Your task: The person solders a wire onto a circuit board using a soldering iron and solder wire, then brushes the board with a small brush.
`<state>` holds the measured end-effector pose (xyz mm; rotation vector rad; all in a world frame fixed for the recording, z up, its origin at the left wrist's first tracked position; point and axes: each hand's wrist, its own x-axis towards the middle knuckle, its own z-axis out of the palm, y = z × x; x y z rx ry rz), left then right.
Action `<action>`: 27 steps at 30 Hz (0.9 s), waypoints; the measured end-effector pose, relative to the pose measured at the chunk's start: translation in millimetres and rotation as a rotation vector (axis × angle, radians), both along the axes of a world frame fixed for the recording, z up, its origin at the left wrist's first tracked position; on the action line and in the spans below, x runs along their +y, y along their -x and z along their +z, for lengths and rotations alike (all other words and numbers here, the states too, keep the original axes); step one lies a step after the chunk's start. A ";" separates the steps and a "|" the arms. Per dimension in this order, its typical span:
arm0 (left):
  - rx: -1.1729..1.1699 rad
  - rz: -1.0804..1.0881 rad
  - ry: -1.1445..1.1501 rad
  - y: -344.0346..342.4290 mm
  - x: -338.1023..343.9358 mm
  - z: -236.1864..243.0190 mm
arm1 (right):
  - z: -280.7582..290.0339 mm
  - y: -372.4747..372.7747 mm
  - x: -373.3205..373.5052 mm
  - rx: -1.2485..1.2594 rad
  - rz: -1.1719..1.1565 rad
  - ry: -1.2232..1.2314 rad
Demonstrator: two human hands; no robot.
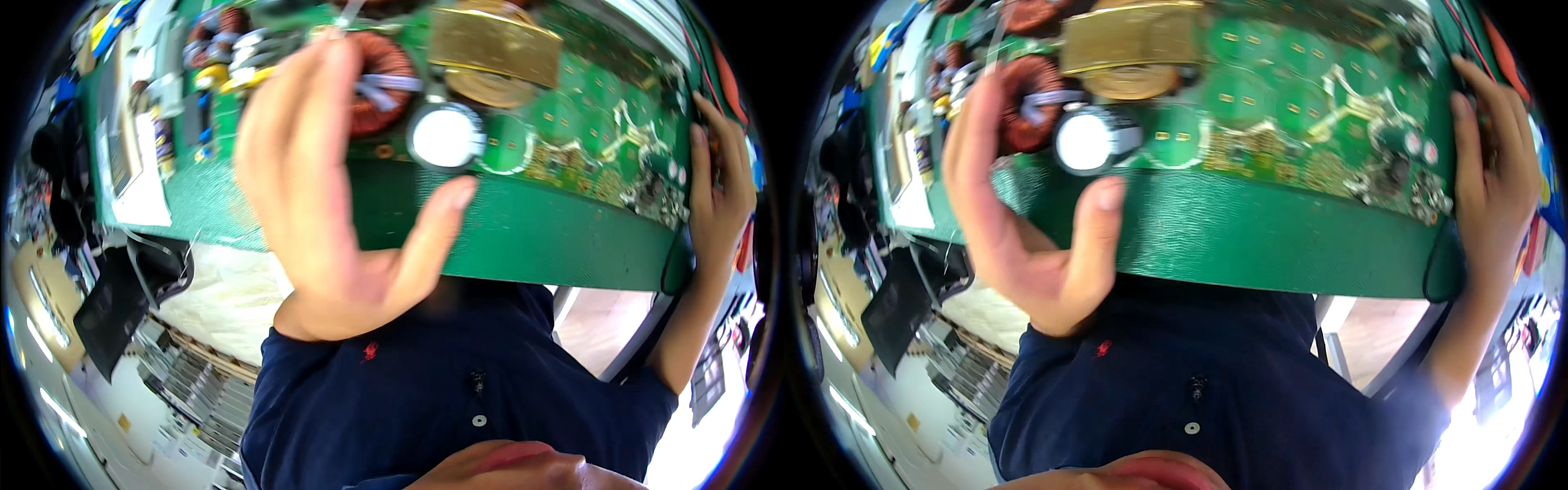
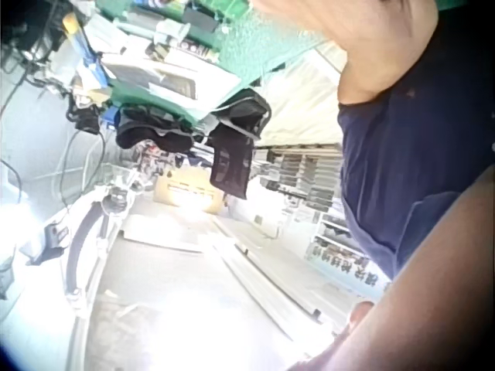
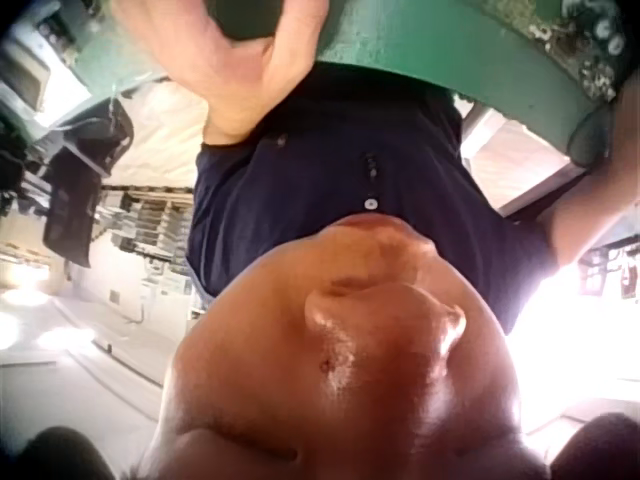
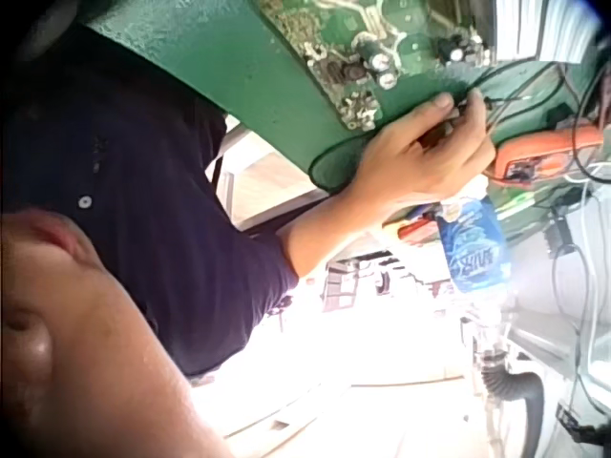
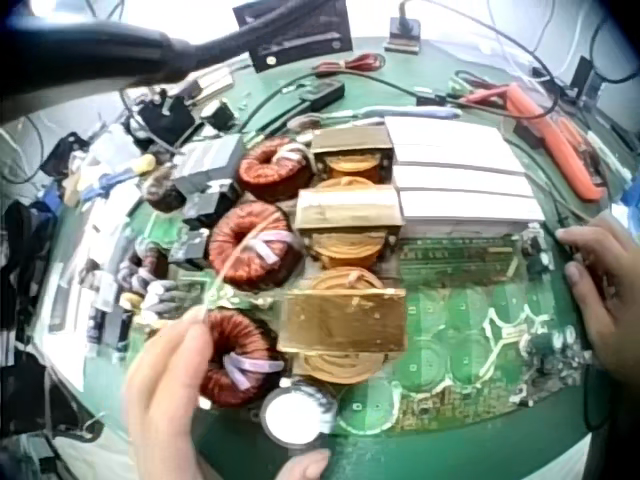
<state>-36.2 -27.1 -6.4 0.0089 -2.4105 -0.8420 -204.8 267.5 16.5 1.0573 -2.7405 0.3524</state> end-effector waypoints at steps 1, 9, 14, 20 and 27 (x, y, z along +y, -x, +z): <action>-0.004 0.004 0.006 -2.2 -0.8 1.2 | -4.9 -0.3 -3.4 -0.033 0.019 0.132; -0.038 0.056 0.042 -12.1 -0.3 12.4 | -2.9 -4.0 -4.8 -0.138 -0.044 0.126; -0.048 0.091 0.059 -16.7 3.1 18.9 | 4.2 -10.7 -15.3 -0.097 -0.018 0.161; -0.049 0.154 0.084 -20.2 5.6 21.5 | 9.6 -15.2 -18.2 -0.027 -0.020 0.140; 0.140 0.328 0.145 -26.4 -46.8 38.2 | 16.1 -22.6 -21.4 -0.006 -0.059 0.136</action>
